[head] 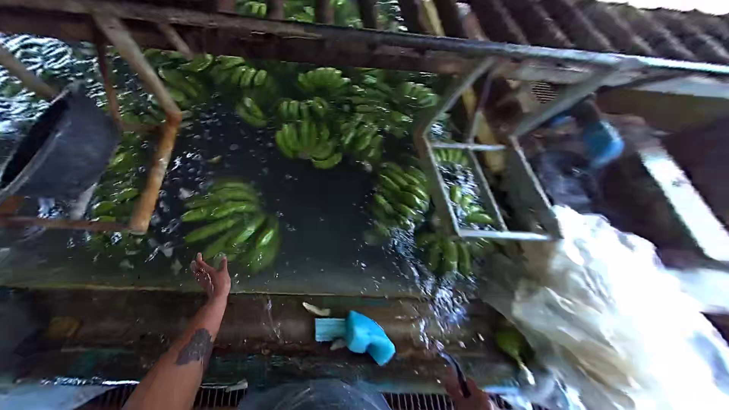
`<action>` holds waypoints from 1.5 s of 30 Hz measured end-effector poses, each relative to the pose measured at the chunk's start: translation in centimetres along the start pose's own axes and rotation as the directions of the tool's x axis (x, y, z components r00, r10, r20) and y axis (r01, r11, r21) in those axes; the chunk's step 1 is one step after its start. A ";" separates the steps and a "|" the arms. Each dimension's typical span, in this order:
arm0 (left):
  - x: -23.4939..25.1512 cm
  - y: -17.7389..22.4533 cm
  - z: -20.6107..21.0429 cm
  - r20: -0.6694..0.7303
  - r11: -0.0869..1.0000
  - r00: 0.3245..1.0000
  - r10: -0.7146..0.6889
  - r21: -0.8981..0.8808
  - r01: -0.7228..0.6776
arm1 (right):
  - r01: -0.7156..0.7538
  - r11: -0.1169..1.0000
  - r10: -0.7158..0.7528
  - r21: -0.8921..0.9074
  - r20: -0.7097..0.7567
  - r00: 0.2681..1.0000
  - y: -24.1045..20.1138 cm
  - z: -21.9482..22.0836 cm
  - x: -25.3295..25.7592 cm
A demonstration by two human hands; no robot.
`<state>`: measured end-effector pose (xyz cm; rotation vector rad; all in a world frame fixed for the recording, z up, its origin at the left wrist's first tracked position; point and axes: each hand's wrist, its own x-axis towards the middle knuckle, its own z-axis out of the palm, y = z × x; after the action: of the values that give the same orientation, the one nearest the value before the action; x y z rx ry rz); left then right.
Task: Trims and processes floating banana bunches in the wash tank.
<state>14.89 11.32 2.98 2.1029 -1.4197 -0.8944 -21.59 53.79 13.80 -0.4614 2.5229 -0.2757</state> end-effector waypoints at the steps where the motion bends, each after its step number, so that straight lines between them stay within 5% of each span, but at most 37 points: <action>1: 0.9 -0.5 -0.5 -0.029 0.990 0.994 -0.104 -0.096 0.101 | 0.070 0.998 -0.070 -0.003 0.004 0.998 -2.5 -0.6 1.7; 4: 3.2 -1.6 -1.2 0.030 0.873 0.938 -0.345 -0.358 0.333 | 0.188 0.981 -0.184 -0.039 0.095 0.978 -8.5 -1.7 6.4; 7: 5.4 -2.5 -0.6 0.140 0.753 0.864 -0.484 -0.438 0.492 | 0.304 0.949 -0.278 -0.089 0.226 0.934 -13.3 -1.5 10.7; 11: 6.9 -3.7 1.5 0.300 0.644 0.791 -0.533 -0.463 0.609 | 0.441 0.894 -0.386 -0.080 0.361 0.849 -16.7 0.8 16.0; 15: 5.9 0.9 1.3 0.316 0.637 0.795 -0.518 -0.477 0.605 | 0.427 0.902 -0.374 -0.059 0.386 0.843 -17.9 2.3 17.3; 18: 4.2 8.3 0.6 0.211 0.824 0.886 -0.413 -0.327 0.462 | 0.423 0.905 -0.361 -0.044 0.444 0.820 -17.5 3.1 16.3; 21: 3.1 14.1 0.7 0.328 0.940 0.935 -0.137 -0.255 0.228 | 0.418 0.905 -0.307 -0.073 0.567 0.764 -17.5 3.4 15.0; 24: 3.1 16.4 1.2 0.451 0.888 0.860 0.240 -0.460 -0.007 | 0.404 0.910 -0.247 -0.095 0.658 0.712 -17.3 3.3 13.5; 26: 4.3 17.0 1.6 0.486 0.895 0.778 0.399 -0.390 -0.215 | 0.363 0.930 -0.226 -0.063 0.681 0.697 -16.3 3.3 12.6; 28: 6.8 15.8 2.0 0.596 0.893 0.698 0.396 -0.074 -0.444 | 0.304 0.953 -0.226 0.012 0.698 0.680 -14.8 3.7 11.4; 32: 10.4 11.1 5.2 0.812 0.614 0.535 0.233 0.304 -0.728 | 0.416 0.905 -0.217 -0.085 0.750 0.625 -13.1 4.8 8.7; 34: 10.2 10.3 6.5 0.806 0.497 0.535 0.254 0.366 -0.787 | 0.430 0.888 -0.189 -0.163 0.723 0.664 -13.5 5.4 7.7; 39: 9.4 12.3 9.5 0.716 0.561 0.650 0.253 0.439 -0.702 | 0.442 0.897 -0.325 0.017 0.703 0.633 -16.3 4.0 9.3; 43: 6.4 10.6 9.4 0.634 0.635 0.635 0.441 0.280 -0.720 | 0.128 0.972 -0.215 0.198 0.519 0.827 -18.2 1.7 15.0; 45: 4.0 8.0 9.2 0.417 0.718 0.701 0.579 0.146 -0.680 | -0.010 0.945 -0.134 0.326 0.414 0.900 -17.2 2.4 18.9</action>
<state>4.19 4.53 0.98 1.4422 -2.3960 -0.8052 -30.54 30.53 7.66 -0.4192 1.9833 -0.5375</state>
